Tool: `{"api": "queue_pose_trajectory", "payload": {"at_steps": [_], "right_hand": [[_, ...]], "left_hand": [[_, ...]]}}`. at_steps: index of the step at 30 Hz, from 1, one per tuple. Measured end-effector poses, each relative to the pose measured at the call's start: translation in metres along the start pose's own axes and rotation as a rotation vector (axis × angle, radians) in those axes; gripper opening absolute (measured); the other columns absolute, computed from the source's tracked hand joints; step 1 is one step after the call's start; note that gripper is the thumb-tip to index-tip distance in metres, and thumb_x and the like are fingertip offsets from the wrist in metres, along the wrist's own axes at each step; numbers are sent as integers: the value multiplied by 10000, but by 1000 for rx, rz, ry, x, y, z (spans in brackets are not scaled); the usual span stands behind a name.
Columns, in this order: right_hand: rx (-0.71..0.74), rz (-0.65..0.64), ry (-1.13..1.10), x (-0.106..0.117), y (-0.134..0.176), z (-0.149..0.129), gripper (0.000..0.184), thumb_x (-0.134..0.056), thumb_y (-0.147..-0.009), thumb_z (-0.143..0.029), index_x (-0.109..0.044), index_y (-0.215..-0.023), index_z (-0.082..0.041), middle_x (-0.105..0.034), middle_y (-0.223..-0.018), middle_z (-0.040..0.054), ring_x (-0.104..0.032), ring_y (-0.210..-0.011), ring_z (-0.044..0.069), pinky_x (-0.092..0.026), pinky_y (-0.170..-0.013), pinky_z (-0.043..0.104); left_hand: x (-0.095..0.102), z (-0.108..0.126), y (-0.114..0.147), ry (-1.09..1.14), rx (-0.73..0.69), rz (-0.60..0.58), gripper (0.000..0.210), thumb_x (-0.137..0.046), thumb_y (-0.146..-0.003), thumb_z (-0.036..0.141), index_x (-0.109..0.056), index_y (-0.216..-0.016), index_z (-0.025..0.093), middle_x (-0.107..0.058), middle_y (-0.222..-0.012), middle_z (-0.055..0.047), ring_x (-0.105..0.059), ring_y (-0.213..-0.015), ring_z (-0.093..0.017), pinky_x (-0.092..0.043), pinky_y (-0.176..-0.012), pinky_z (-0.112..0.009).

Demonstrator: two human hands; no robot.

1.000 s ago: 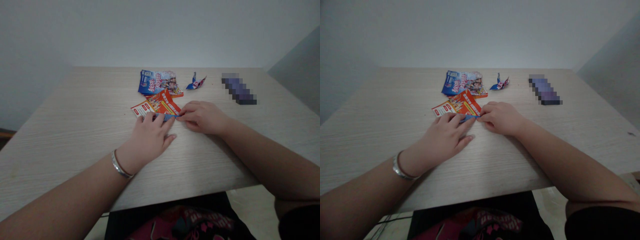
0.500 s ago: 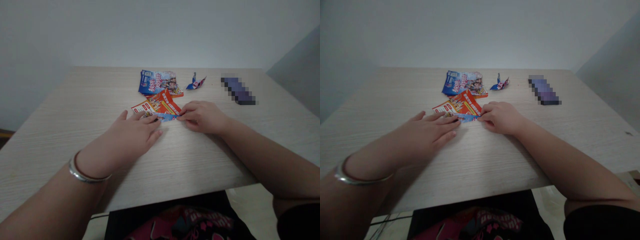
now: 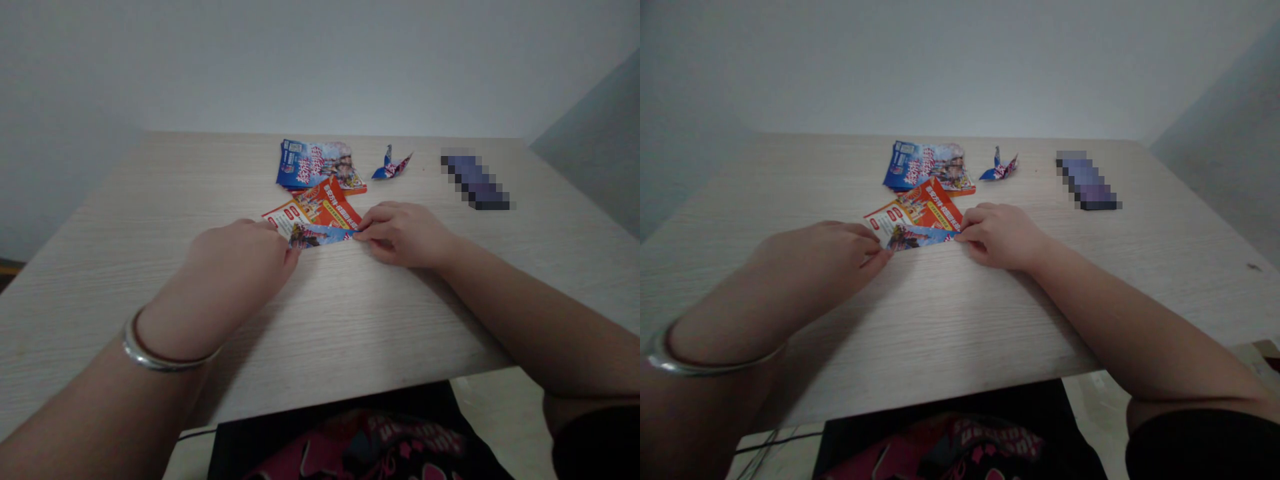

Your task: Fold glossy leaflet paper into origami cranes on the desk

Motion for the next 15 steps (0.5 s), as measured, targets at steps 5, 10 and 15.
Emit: {"api": "queue_pose_trajectory", "payload": {"at_steps": [5, 10, 15], "right_hand": [[30, 28, 5, 2, -5, -10, 254, -574, -895, -209, -809, -987, -193, -785, -1094, 92, -701, -957, 241, -529, -810, 363], [42, 78, 38, 1, -10, -19, 227, -569, -920, -206, -793, -949, -182, -788, -1090, 105, -685, -995, 245, -527, -844, 370], [-5, 37, 105, 1, -14, -20, 238, -550, -943, -242, -779, -935, -176, -778, -955, 97, -676, -883, 233, -496, -755, 347]], "left_hand": [[4, 20, -12, -34, -139, 27, 266, -574, -961, 316, -685, -1147, 161, -731, -1172, -124, -661, -1105, -297, -505, -964, -418], [-12, 27, -15, 42, -289, -27, 328, -458, -1039, 242, -668, -1286, 194, -710, -1292, -99, -680, -1144, -263, -528, -953, -395], [-10, 29, -14, -66, -240, -39, 269, -460, -1018, 173, -701, -1137, 170, -757, -1133, -104, -744, -908, -269, -532, -698, -360]]}}
Point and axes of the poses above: each hand's wrist, its own y-axis away from the middle knuckle, its own x-axis out of the back of the hand, z = x × y, the point moved 5 cm from there along -y, towards the middle knuckle
